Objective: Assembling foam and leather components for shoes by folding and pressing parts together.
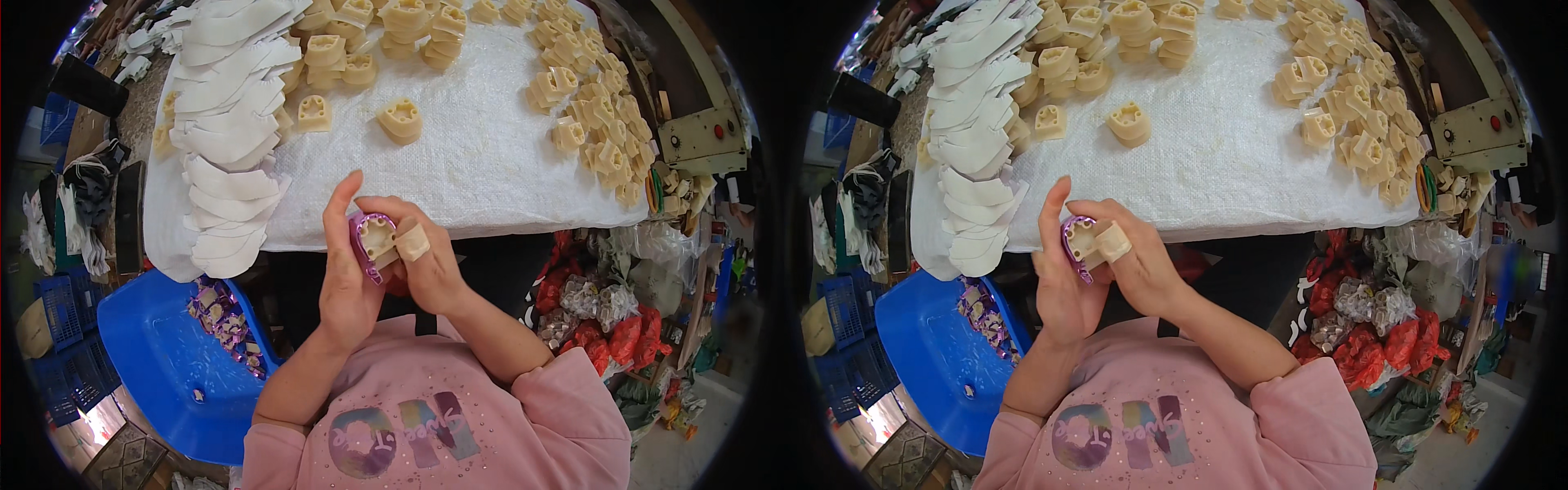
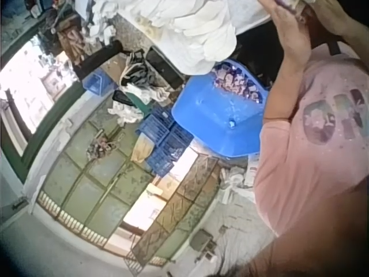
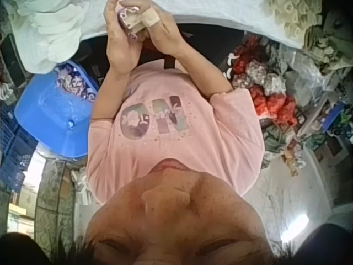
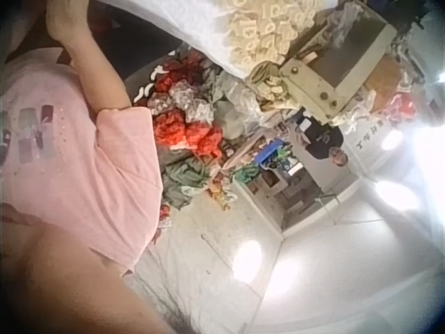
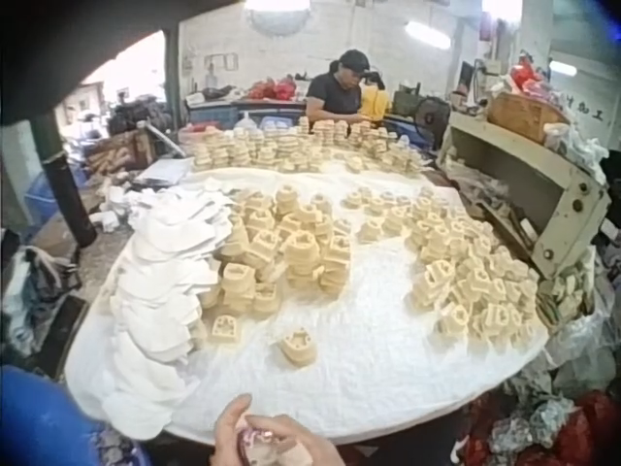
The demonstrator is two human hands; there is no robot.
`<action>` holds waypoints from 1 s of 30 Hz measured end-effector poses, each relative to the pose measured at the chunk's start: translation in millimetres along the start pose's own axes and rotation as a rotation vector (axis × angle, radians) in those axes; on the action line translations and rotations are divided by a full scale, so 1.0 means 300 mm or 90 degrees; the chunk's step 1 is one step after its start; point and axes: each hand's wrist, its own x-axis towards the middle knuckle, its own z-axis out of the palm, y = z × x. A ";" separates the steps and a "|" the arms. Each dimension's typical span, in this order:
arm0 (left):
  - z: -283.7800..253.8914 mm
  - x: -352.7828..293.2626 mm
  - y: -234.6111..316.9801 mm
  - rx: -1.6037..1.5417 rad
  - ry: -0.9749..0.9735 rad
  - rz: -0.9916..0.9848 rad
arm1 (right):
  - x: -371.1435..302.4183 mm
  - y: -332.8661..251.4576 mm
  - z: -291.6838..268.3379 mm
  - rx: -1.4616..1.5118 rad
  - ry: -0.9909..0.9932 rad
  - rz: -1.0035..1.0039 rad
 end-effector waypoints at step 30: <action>-0.046 0.029 0.088 0.709 -0.132 0.225 | 0.033 -0.027 -0.123 -0.205 -0.104 -0.058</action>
